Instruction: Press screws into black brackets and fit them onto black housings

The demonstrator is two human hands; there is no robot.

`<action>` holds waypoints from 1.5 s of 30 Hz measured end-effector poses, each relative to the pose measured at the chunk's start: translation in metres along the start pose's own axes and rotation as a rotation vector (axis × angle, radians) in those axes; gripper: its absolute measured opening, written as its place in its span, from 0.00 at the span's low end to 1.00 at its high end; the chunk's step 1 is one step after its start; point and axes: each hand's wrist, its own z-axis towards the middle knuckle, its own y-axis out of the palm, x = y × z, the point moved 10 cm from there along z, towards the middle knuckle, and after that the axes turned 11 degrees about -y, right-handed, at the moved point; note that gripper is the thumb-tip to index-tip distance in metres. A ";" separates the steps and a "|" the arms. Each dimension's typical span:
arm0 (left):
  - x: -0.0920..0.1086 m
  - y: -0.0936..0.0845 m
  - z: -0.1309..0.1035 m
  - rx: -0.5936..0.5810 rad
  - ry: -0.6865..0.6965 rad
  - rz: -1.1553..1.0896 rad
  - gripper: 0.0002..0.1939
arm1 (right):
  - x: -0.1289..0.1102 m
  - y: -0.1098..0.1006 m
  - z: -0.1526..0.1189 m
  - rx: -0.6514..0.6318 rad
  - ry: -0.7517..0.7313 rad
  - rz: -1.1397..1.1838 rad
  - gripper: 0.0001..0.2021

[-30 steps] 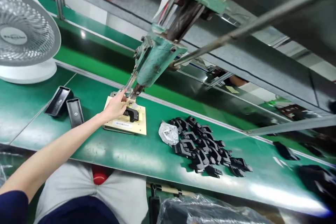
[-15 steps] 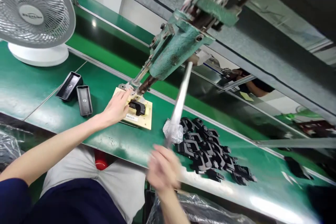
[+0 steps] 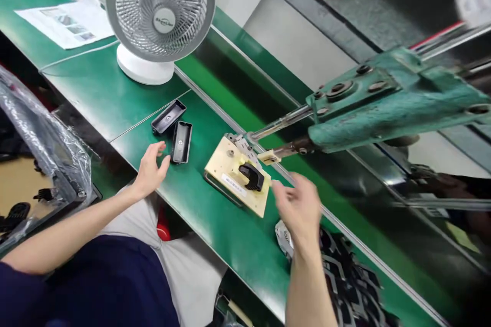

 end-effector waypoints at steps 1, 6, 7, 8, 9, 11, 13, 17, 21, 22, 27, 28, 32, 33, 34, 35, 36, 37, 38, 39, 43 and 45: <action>-0.005 0.004 0.010 -0.008 -0.058 -0.026 0.19 | -0.002 0.014 0.013 -0.117 0.010 -0.048 0.18; -0.021 0.034 0.036 -0.079 -0.282 -0.176 0.25 | -0.018 0.052 0.042 -0.458 0.018 -0.200 0.11; -0.023 0.039 0.037 -0.086 -0.316 -0.205 0.24 | -0.020 0.049 0.046 -0.452 0.033 -0.199 0.09; -0.024 0.042 0.038 -0.087 -0.350 -0.234 0.23 | -0.020 0.045 0.048 -0.446 0.045 -0.197 0.08; -0.025 0.044 0.039 -0.087 -0.383 -0.263 0.22 | -0.020 0.039 0.049 -0.435 0.054 -0.191 0.06; -0.027 0.046 0.040 -0.097 -0.446 -0.317 0.21 | -0.014 0.021 0.047 -0.396 0.067 -0.183 0.06; -0.025 0.047 0.038 -0.142 -0.499 -0.367 0.20 | -0.004 -0.003 0.034 -0.284 0.085 -0.164 0.08; -0.016 0.047 0.023 -0.320 -0.577 -0.426 0.21 | 0.029 -0.033 -0.034 0.179 0.200 0.426 0.10; -0.012 0.049 -0.002 -0.447 -0.685 -0.461 0.20 | 0.047 0.026 -0.116 0.501 0.425 1.353 0.14; -0.011 0.049 -0.007 -0.459 -0.703 -0.450 0.19 | 0.045 0.042 -0.129 0.547 0.456 1.452 0.15; -0.009 0.048 -0.032 -0.463 -0.773 -0.381 0.20 | 0.015 0.089 -0.147 0.684 0.345 2.038 0.18; -0.011 0.047 -0.037 -0.456 -0.795 -0.393 0.21 | 0.012 0.092 -0.148 0.715 0.324 2.118 0.17; -0.020 0.049 -0.058 -0.502 -0.927 -0.534 0.29 | 0.016 0.100 -0.161 0.813 0.413 2.085 0.19; -0.022 0.049 -0.064 -0.518 -0.962 -0.576 0.30 | 0.016 0.101 -0.165 0.817 0.436 2.062 0.20; -0.024 0.049 -0.069 -0.529 -0.992 -0.610 0.29 | 0.014 0.101 -0.169 0.819 0.458 2.050 0.21; -0.026 0.047 -0.074 -0.535 -1.014 -0.630 0.28 | 0.012 0.102 -0.174 0.821 0.482 2.053 0.20; -0.029 0.045 -0.077 -0.535 -1.027 -0.641 0.27 | 0.009 0.103 -0.179 0.818 0.505 2.072 0.18; -0.030 0.042 -0.081 -0.542 -1.034 -0.647 0.27 | 0.004 0.105 -0.183 0.803 0.523 2.108 0.17; -0.031 0.040 -0.084 -0.555 -1.030 -0.659 0.28 | -0.003 0.106 -0.185 0.777 0.531 2.156 0.16; -0.030 0.039 -0.087 -0.578 -1.026 -0.679 0.30 | -0.009 0.107 -0.187 0.746 0.529 2.209 0.16; -0.031 0.038 -0.098 -0.673 -1.033 -0.691 0.43 | -0.020 0.104 -0.190 0.646 0.512 2.267 0.18; -0.034 0.033 -0.099 -0.612 -1.023 -0.601 0.43 | -0.011 0.099 -0.192 0.645 0.551 2.128 0.19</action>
